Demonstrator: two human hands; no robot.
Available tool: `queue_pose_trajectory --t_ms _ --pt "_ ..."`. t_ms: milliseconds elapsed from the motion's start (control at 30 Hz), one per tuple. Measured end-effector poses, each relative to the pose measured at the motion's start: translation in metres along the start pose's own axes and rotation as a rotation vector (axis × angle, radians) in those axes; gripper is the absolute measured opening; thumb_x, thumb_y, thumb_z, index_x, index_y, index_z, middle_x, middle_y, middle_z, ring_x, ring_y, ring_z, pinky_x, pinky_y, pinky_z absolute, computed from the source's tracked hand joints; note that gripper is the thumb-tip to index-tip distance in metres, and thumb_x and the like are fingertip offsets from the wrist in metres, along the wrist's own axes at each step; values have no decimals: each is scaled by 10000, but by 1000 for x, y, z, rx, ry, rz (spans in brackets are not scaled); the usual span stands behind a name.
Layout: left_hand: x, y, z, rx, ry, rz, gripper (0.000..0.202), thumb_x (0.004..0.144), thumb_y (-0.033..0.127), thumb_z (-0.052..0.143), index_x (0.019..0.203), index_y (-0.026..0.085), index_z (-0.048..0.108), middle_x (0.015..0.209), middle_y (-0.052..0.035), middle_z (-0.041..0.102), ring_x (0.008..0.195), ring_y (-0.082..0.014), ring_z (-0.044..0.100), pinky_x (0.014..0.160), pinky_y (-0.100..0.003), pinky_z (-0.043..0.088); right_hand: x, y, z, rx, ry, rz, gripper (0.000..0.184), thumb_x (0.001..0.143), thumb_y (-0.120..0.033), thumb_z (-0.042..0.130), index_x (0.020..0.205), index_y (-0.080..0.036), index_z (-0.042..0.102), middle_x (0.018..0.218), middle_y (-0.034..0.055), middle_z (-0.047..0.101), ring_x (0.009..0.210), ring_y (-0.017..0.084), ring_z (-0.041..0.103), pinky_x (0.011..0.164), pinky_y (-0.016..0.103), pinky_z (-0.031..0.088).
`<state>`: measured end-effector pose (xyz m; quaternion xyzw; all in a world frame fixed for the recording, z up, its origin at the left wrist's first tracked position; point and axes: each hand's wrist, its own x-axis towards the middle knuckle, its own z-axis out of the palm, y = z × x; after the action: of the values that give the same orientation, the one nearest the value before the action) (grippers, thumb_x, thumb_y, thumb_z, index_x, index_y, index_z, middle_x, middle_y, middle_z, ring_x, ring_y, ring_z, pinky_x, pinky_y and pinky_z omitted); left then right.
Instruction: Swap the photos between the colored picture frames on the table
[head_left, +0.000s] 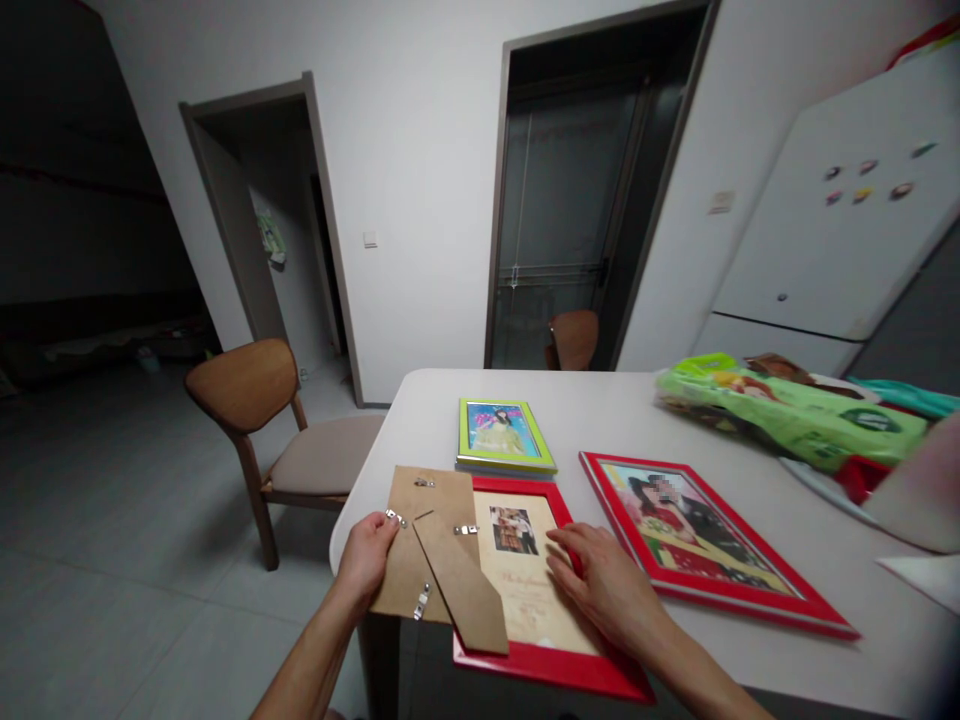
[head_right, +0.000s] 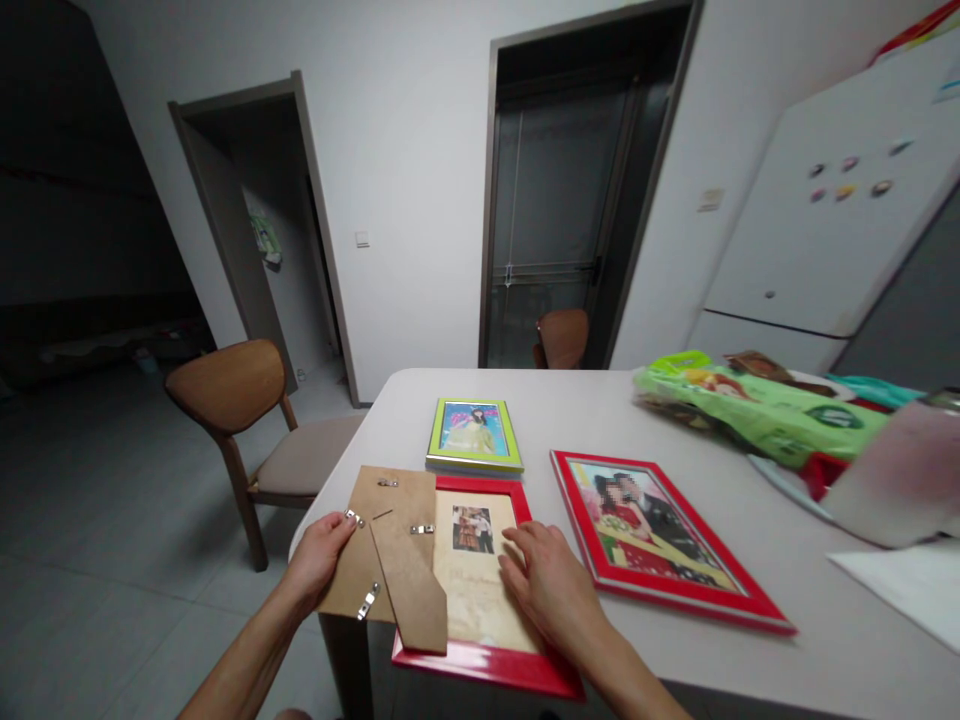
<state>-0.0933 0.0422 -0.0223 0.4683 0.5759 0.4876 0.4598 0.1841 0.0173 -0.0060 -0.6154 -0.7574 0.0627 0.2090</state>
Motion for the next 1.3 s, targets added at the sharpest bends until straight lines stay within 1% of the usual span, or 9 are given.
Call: queue_pose_trajectory --t_ms 133,267,433,600,733,900,1033,1133,1300 --pt "0 0 9 -18 -48 -20 281 605 440 536 555 171 473 474 59 497 452 -107 449 450 -198 306 -2 0 5 -39 34 -26 292 745 -298 412 927 -167 600 969 91 563 877 212 471 758 310 370" --pt "-2 1 14 -45 -72 -39 286 599 439 540 549 171 453 463 64 486 434 -95 435 442 -194 304 -4 1 9 -80 33 -66 269 753 -294 406 902 -188 603 939 78 571 859 213 456 739 313 354" --pt "-4 2 13 -82 -113 -61 298 597 453 546 583 164 471 500 42 526 458 -115 487 448 -205 325 -4 1 8 -99 44 -73 273 756 -300 402 899 -183 604 921 82 578 843 212 452 719 305 346" --pt "-4 2 12 -122 -138 -80 318 580 466 565 619 158 496 507 39 530 496 -136 524 465 -215 349 -4 -2 6 -98 31 -63 270 747 -305 413 889 -189 611 914 81 586 841 213 459 709 304 346" --pt "-5 3 13 -146 -151 -92 313 577 457 574 630 156 508 495 42 524 499 -139 529 461 -214 348 -4 -9 5 -78 18 -47 280 749 -296 410 904 -181 613 935 81 592 857 212 469 729 312 345" --pt "-5 4 12 -174 -154 -95 301 576 444 583 623 155 514 489 45 527 489 -132 521 452 -207 341 -2 -14 6 -38 -19 -71 280 749 -290 406 895 -177 616 930 77 604 877 216 481 758 333 339" --pt "-6 6 13 -201 -161 -90 282 577 420 595 630 153 523 514 43 548 484 -115 510 453 -195 341 -2 -19 6 25 -44 -71 284 750 -296 401 894 -187 620 930 79 608 878 215 499 773 343 334" --pt "-7 8 16 -224 -187 -84 285 580 413 605 665 148 543 555 26 581 502 -121 524 475 -203 364 -2 -24 7 133 -76 -85 315 769 -303 367 950 -192 599 909 78 614 853 204 519 767 328 347" --pt "-12 11 23 -270 -271 -63 345 571 405 628 786 140 572 674 -21 633 621 -166 578 592 -250 418 -2 -31 11 392 -115 -21 438 783 -353 336 1175 -182 431 991 89 589 880 190 530 757 294 382"
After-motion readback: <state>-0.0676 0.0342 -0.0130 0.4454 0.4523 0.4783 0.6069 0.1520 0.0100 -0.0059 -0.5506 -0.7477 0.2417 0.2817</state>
